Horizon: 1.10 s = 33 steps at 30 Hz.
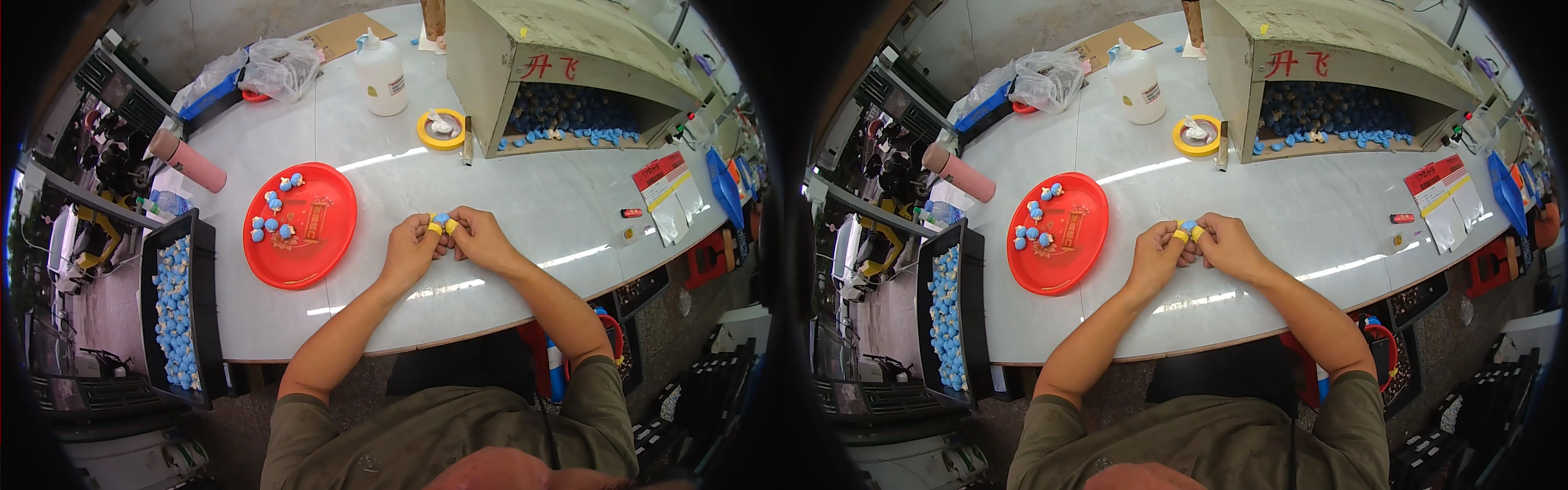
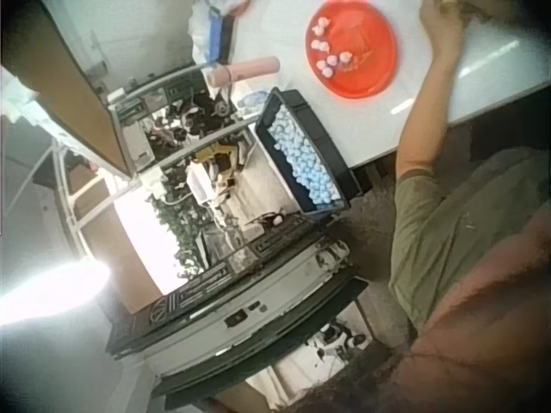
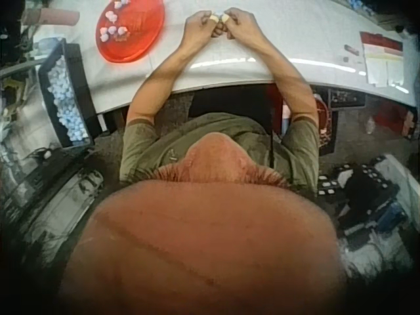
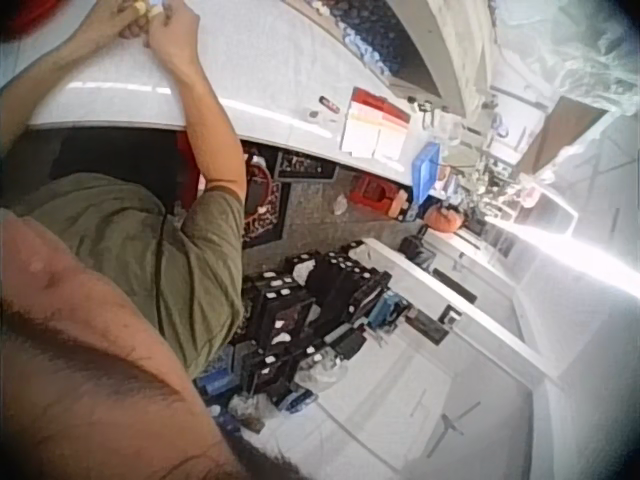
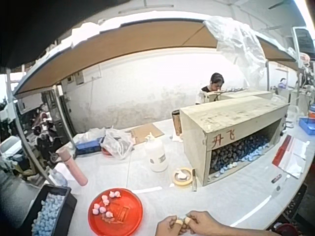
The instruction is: The person assembles small blue and yellow decorative items at a workbench. They repeatedly pick up a blue base, apply glue from a bottle, attach a yellow cap, and place the finished item into a wooden box. The process is repetitive and involves handling small components with both hands.
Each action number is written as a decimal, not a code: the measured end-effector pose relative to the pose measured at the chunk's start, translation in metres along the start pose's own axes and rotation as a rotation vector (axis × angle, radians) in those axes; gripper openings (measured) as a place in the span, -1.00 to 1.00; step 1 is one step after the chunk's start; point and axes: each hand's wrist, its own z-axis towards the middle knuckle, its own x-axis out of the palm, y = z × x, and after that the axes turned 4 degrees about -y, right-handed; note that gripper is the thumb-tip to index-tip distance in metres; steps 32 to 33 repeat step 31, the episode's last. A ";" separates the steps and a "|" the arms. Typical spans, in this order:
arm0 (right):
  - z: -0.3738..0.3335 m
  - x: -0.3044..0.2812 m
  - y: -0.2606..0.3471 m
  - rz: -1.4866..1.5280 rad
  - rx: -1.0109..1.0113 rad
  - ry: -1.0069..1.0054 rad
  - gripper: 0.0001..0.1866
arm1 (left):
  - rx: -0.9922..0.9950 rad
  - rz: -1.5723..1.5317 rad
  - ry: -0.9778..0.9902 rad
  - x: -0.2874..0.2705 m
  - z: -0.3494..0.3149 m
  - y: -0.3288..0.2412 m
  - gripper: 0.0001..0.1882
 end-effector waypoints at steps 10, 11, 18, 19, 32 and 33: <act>0.000 -0.002 -0.012 -0.014 -0.089 -0.029 -0.79 | 0.005 0.028 -0.021 0.004 -0.001 0.002 -0.73; -0.002 -0.003 -0.005 -0.055 -0.112 -0.010 -0.79 | 0.005 0.042 -0.025 0.002 0.000 0.004 -0.73; -0.008 -0.007 0.007 -0.062 -0.111 -0.025 -0.73 | -0.004 0.044 -0.039 0.007 -0.002 -0.007 -0.74; -0.008 -0.006 0.007 -0.059 -0.110 -0.023 -0.72 | -0.004 0.042 -0.043 0.008 -0.002 -0.008 -0.74; -0.005 -0.004 0.000 -0.057 -0.165 -0.032 -0.73 | 0.010 0.017 -0.041 0.002 0.002 0.000 -0.71; -0.005 -0.004 0.000 -0.057 -0.165 -0.032 -0.73 | 0.010 0.017 -0.041 0.002 0.002 0.000 -0.71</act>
